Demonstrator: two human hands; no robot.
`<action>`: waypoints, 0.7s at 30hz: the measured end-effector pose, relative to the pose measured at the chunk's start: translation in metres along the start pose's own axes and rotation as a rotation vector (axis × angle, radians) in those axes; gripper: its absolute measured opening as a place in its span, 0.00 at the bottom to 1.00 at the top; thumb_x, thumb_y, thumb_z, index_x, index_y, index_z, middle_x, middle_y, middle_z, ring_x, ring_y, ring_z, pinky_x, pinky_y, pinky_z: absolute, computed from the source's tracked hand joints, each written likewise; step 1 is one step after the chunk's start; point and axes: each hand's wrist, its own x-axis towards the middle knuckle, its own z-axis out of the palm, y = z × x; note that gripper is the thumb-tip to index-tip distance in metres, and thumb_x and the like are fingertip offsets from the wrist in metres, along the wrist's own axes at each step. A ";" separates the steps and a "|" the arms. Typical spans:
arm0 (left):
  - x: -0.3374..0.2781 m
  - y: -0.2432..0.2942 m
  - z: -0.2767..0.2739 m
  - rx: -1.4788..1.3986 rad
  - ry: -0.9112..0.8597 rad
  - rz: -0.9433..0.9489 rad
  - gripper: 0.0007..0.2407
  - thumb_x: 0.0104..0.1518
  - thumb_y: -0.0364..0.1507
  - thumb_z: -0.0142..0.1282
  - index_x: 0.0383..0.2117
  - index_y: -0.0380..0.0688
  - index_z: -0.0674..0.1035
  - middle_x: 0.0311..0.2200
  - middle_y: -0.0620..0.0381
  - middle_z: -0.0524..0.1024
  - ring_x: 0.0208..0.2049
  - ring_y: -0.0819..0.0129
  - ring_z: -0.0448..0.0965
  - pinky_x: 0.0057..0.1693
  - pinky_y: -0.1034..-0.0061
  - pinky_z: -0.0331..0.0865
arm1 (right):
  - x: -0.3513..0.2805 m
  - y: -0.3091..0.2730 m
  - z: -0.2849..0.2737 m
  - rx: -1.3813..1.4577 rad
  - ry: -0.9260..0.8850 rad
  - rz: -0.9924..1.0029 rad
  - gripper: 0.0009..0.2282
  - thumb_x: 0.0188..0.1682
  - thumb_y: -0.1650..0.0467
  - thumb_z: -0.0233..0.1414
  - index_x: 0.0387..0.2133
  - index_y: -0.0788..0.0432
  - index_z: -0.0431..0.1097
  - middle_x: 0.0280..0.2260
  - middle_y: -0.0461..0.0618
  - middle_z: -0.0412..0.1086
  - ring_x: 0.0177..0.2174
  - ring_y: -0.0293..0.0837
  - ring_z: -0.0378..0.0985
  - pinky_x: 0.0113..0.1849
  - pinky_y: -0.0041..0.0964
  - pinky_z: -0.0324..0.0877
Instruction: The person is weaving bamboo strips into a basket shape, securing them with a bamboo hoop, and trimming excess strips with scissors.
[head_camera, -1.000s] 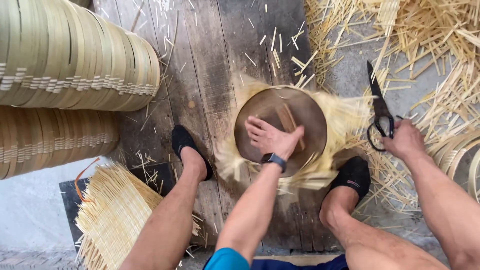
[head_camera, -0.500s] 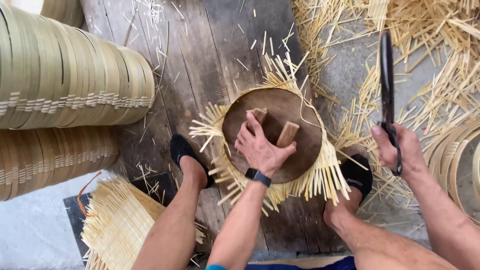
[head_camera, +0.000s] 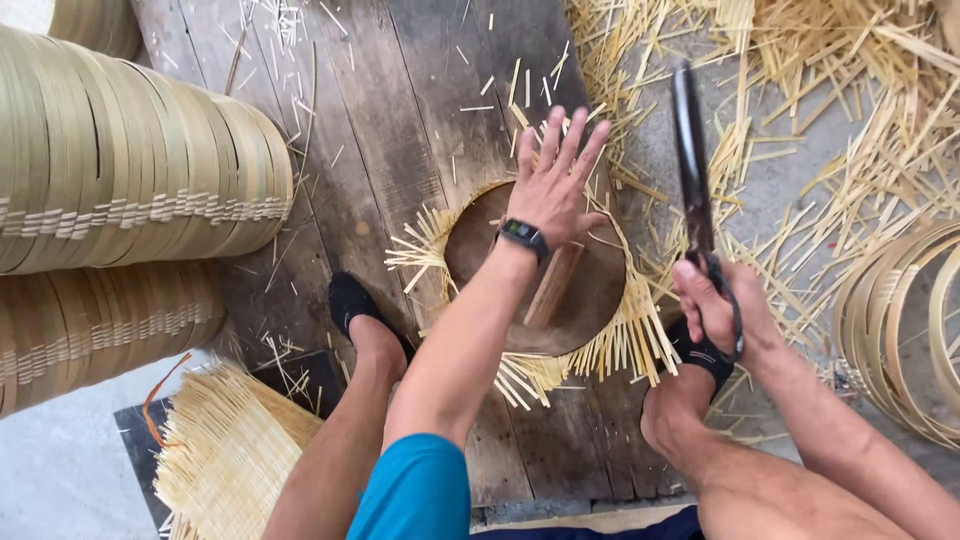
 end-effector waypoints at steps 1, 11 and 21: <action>0.007 -0.005 0.009 0.103 -0.287 0.073 0.47 0.42 0.55 0.64 0.67 0.44 0.56 0.65 0.39 0.61 0.69 0.44 0.53 0.73 0.45 0.41 | 0.002 0.003 -0.001 -0.051 -0.009 0.041 0.16 0.54 0.61 0.51 0.27 0.64 0.67 0.17 0.44 0.63 0.14 0.35 0.64 0.15 0.32 0.62; -0.055 0.006 0.020 0.094 -0.584 -0.049 0.40 0.62 0.56 0.35 0.62 0.21 0.61 0.65 0.27 0.59 0.68 0.41 0.55 0.71 0.55 0.41 | 0.028 0.011 0.017 -0.547 -0.056 -0.284 0.22 0.53 0.56 0.53 0.23 0.64 0.70 0.13 0.49 0.61 0.16 0.41 0.65 0.19 0.39 0.61; -0.093 0.013 0.021 0.079 -0.334 -0.109 0.43 0.54 0.54 0.53 0.68 0.31 0.56 0.71 0.35 0.51 0.74 0.44 0.44 0.75 0.48 0.32 | 0.047 0.005 0.004 -1.001 -0.157 0.110 0.28 0.50 0.49 0.51 0.25 0.66 0.74 0.19 0.61 0.71 0.22 0.52 0.75 0.29 0.48 0.71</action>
